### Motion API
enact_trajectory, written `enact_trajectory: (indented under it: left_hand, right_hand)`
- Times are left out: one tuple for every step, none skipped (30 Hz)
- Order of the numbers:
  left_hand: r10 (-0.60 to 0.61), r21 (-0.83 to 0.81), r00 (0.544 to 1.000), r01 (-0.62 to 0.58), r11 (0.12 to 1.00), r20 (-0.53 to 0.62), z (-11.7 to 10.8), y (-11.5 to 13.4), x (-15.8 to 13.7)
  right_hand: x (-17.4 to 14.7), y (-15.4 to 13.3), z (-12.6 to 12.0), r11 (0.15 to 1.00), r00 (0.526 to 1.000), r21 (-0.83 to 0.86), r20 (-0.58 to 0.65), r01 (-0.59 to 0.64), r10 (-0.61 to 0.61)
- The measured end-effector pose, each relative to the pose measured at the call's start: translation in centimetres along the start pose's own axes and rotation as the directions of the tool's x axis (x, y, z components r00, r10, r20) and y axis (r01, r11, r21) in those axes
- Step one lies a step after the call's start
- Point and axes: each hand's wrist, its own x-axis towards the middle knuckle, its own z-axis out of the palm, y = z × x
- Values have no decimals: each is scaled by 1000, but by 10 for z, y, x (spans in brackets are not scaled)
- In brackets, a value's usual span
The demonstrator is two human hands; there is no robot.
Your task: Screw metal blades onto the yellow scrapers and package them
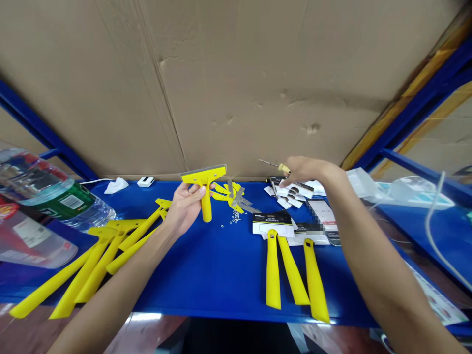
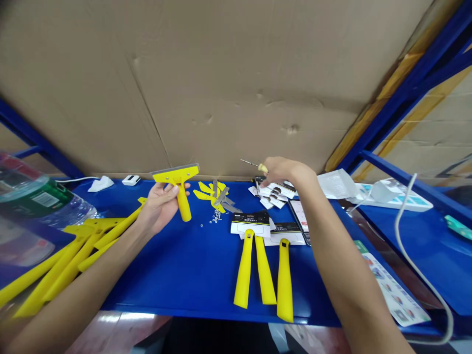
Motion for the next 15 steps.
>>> enact_trajectory:
  left_hand:
    - [-4, -10, 1000, 4, 1000, 0, -1, 0, 0]
    - [-10, -17, 1000, 10, 1000, 0, -1, 0, 0]
    - [-17, -22, 1000, 16, 1000, -3, -2, -1, 0]
    - [-23, -25, 1000, 23, 999, -7, -3, -2, 1]
    - [-31, -27, 999, 31, 999, -11, -3, -3, 1]
    - [-40, -27, 999, 39, 999, -15, -4, -5, 1]
    - [-49, -28, 999, 48, 998, -18, -5, -7, 2]
    - [-60, -28, 998, 59, 998, -20, -5, -8, 2]
    - [-71, -29, 997, 71, 997, -23, -5, -10, 2]
    - [-85, -31, 996, 84, 996, -25, -5, -11, 2]
    - [-97, -34, 995, 96, 995, -28, -5, -12, 2]
    - [-107, -37, 994, 106, 994, -32, -5, -13, 2]
    - [-117, -39, 993, 115, 993, -34, -5, -13, 2]
    - [-124, -41, 992, 122, 992, -35, -5, -13, 2]
    - [-129, -42, 991, 128, 991, -33, -4, -13, 2]
  right_hand:
    - [6, 3, 4, 999, 994, -17, 96, -45, 46]
    - [11, 6, 9, 996, 984, -31, 155, -82, 86]
    - [16, 7, 13, 993, 976, -46, 184, -106, 113]
    - [20, 8, 17, 990, 969, -62, 206, -125, 135]
    - [24, 9, 21, 988, 965, -78, 214, -137, 150]
    - [27, 10, 24, 986, 962, -89, 220, -143, 160]
    - [29, 11, 26, 984, 961, -97, 223, -146, 165]
    - [30, 11, 27, 984, 961, -103, 223, -146, 166]
    - [31, 12, 28, 984, 962, -106, 219, -145, 165]
    - [32, 12, 28, 984, 964, -108, 210, -143, 163]
    - [32, 12, 28, 984, 967, -108, 200, -140, 159]
    - [32, 11, 28, 985, 970, -109, 189, -136, 155]
    - [31, 11, 27, 985, 972, -108, 179, -131, 149]
    - [30, 9, 26, 987, 975, -105, 171, -124, 141]
    - [29, 8, 24, 988, 978, -102, 163, -118, 133]
